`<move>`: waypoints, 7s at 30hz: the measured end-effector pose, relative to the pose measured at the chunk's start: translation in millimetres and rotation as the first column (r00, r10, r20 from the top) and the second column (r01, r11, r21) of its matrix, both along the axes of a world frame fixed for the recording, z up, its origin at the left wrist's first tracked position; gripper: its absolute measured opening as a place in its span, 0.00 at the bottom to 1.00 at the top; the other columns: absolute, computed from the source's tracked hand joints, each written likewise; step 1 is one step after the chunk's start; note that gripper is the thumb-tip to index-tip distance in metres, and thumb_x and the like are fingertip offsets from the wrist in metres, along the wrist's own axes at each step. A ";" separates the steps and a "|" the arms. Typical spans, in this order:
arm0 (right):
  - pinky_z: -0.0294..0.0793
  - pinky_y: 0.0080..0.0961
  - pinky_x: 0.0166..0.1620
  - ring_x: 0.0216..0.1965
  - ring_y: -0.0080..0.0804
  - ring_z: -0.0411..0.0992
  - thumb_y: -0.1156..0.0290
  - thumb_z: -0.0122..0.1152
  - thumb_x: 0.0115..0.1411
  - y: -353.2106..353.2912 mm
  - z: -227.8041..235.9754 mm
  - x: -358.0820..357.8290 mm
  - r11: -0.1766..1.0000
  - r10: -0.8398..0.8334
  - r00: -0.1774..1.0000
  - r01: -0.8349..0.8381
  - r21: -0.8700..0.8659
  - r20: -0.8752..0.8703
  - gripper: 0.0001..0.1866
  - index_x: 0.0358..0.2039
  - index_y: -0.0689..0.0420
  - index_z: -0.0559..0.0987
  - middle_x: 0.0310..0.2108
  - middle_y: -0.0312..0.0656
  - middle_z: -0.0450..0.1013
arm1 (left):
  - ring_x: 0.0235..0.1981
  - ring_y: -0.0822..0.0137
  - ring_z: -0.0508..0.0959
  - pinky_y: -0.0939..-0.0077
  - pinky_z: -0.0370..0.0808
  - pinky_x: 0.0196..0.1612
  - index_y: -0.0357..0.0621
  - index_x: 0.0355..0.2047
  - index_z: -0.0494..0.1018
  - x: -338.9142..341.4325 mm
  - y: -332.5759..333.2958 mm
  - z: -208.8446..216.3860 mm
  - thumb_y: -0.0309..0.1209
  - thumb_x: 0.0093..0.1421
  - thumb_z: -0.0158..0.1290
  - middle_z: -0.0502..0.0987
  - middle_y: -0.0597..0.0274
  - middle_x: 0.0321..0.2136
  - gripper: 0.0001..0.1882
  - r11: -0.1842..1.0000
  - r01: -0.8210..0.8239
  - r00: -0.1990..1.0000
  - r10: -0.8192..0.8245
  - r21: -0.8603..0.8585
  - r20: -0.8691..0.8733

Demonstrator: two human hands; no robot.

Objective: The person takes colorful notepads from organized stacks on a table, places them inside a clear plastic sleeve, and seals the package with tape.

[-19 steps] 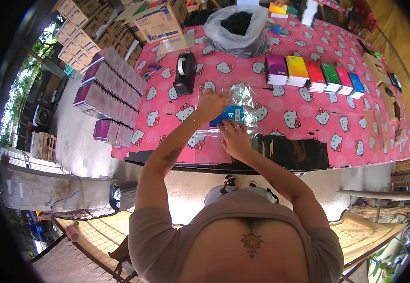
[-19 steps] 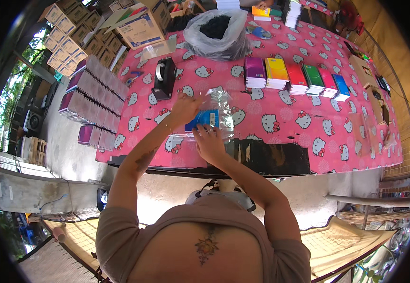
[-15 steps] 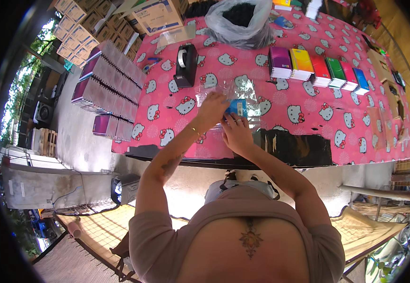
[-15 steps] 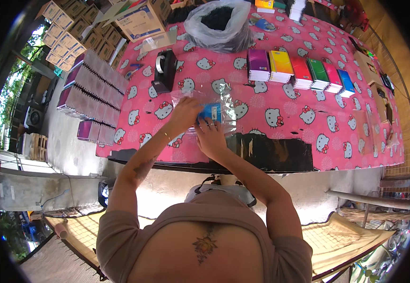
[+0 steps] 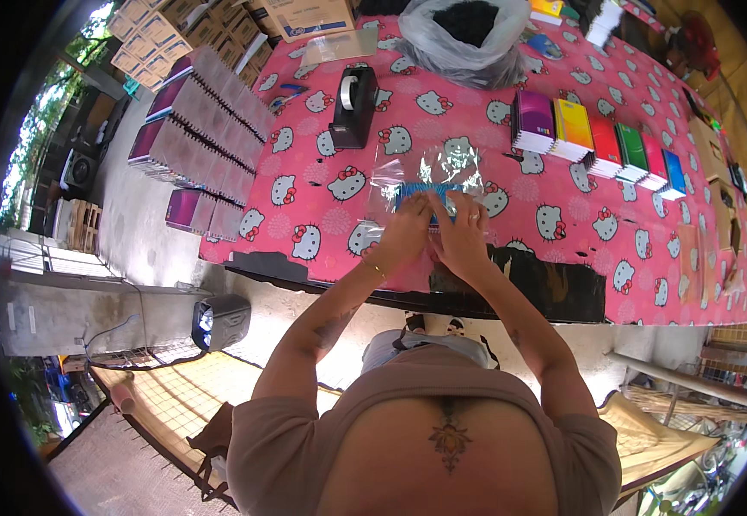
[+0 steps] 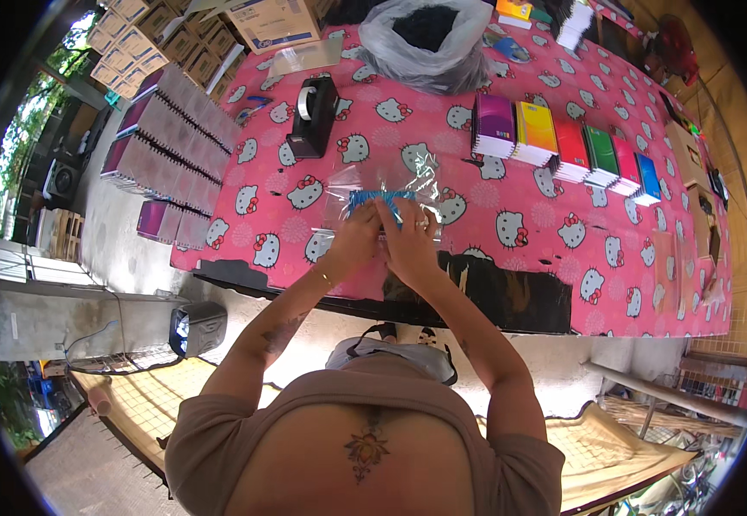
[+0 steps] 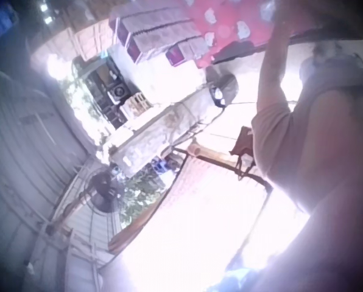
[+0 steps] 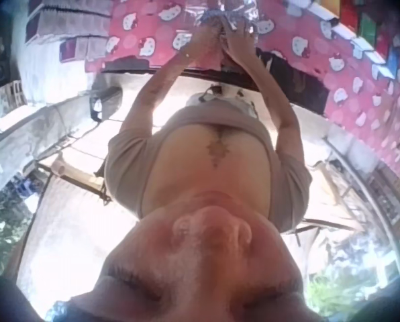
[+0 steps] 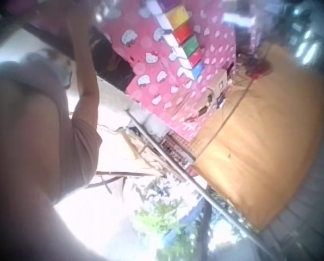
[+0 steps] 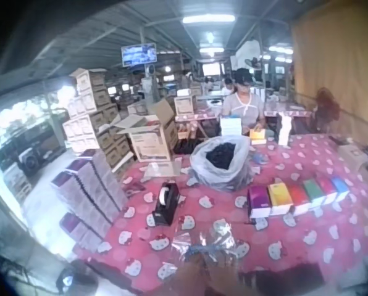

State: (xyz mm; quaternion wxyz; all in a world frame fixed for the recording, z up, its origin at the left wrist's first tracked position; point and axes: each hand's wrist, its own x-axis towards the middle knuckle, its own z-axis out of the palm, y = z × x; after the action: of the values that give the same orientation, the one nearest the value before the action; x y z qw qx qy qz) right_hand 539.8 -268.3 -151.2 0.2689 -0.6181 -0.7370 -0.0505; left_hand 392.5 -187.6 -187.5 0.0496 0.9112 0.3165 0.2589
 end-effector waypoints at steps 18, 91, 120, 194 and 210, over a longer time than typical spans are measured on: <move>0.66 0.36 0.55 0.46 0.32 0.74 0.66 0.60 0.55 8.1 -26.9 19.8 0.994 0.108 0.966 -0.108 -0.011 0.236 0.19 0.48 0.57 0.78 0.43 0.37 0.73 | 0.40 0.59 0.81 0.63 0.77 0.42 0.42 0.41 0.79 -97.8 167.8 20.7 0.36 0.58 0.61 0.80 0.50 0.40 0.14 0.810 -0.402 0.683 0.576 -0.426 0.450; 0.58 0.46 0.60 0.51 0.37 0.70 0.65 0.69 0.54 36.7 108.9 20.9 0.946 0.320 0.924 -0.322 0.026 -0.210 0.16 0.44 0.48 0.81 0.49 0.34 0.74 | 0.25 0.72 0.79 0.74 0.74 0.28 0.40 0.30 0.81 -113.4 198.8 -1.4 0.37 0.54 0.61 0.82 0.62 0.25 0.12 0.598 -0.121 0.595 0.683 -0.792 0.425; 0.53 0.49 0.62 0.45 0.31 0.75 0.56 0.67 0.53 43.9 102.8 2.3 0.953 0.228 0.970 -0.239 -0.188 -0.079 0.18 0.44 0.46 0.82 0.37 0.34 0.77 | 0.43 0.73 0.77 0.75 0.74 0.49 0.38 0.47 0.77 -70.4 56.3 82.1 0.19 0.59 0.57 0.79 0.65 0.40 0.15 0.461 0.519 0.774 0.106 -0.720 0.625; 0.73 0.29 0.50 0.50 0.31 0.69 0.75 0.67 0.56 67.4 4.9 36.9 0.925 -0.187 0.271 -0.276 -0.263 -0.944 0.22 0.50 0.59 0.70 0.48 0.42 0.67 | 0.27 0.74 0.76 0.78 0.71 0.31 0.42 0.41 0.80 -105.0 222.2 39.1 0.34 0.58 0.61 0.77 0.68 0.25 0.13 0.329 0.035 0.575 0.766 -0.944 0.288; 0.76 0.25 0.43 0.45 0.28 0.70 0.78 0.66 0.56 61.5 2.8 34.6 0.955 -0.203 0.191 -0.178 -0.237 -0.960 0.22 0.50 0.59 0.70 0.46 0.42 0.67 | 0.29 0.54 0.83 0.64 0.78 0.36 0.41 0.28 0.81 -26.9 133.5 132.2 0.38 0.49 0.63 0.82 0.52 0.26 0.13 0.769 0.243 0.970 -0.193 -0.591 0.148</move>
State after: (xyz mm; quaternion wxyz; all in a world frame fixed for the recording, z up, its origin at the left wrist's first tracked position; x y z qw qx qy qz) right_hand 574.4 -206.8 -148.4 0.5792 -0.5465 -0.3894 0.4627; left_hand 365.6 -54.1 -55.2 0.3801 0.8669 0.2725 0.1724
